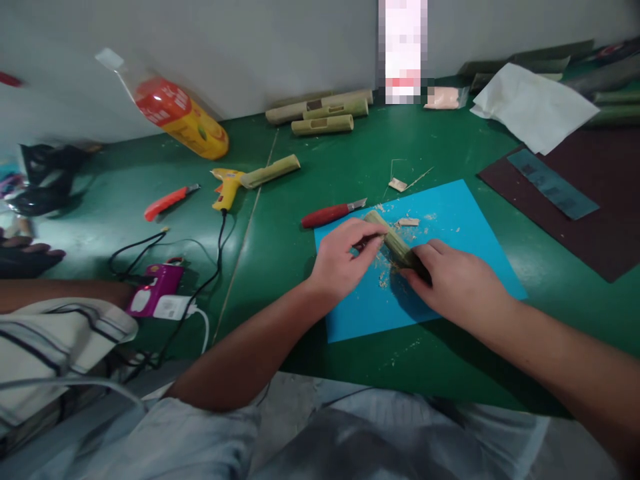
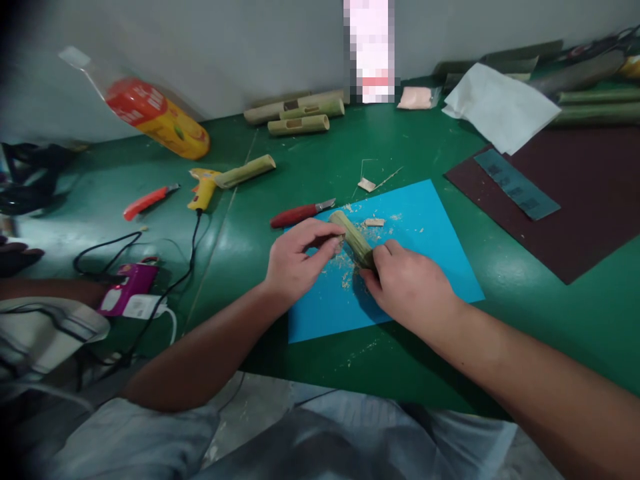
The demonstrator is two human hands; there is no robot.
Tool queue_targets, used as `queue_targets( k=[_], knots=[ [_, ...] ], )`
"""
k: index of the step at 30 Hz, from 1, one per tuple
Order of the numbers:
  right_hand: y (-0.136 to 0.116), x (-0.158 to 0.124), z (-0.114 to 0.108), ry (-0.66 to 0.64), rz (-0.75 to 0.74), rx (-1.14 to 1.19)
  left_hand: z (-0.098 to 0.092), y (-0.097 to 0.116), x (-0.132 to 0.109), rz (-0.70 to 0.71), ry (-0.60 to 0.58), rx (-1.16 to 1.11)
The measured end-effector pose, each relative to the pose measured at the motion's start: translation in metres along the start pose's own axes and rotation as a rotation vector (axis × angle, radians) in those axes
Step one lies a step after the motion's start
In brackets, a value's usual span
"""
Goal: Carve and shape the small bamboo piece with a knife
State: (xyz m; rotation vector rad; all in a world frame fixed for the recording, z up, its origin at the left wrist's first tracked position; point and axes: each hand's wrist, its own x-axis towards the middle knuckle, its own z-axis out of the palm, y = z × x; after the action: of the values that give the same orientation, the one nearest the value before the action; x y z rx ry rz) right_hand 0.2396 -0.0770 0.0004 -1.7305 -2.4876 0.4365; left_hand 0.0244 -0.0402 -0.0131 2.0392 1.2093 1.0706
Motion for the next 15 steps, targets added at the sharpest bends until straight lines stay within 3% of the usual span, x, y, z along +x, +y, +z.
queue_targets(
  k=[2,9,15],
  knots=[
    [0.0,0.0,-0.001,-0.003,-0.002,0.003,0.0,-0.003,-0.001,0.033,0.005,0.042],
    [-0.001,0.0,-0.001,-0.005,0.011,0.0,0.005,-0.015,0.0,-0.101,0.017,-0.044],
    [0.0,0.0,0.0,-0.014,0.017,0.0,0.002,-0.018,0.011,0.064,0.054,0.109]
  ],
)
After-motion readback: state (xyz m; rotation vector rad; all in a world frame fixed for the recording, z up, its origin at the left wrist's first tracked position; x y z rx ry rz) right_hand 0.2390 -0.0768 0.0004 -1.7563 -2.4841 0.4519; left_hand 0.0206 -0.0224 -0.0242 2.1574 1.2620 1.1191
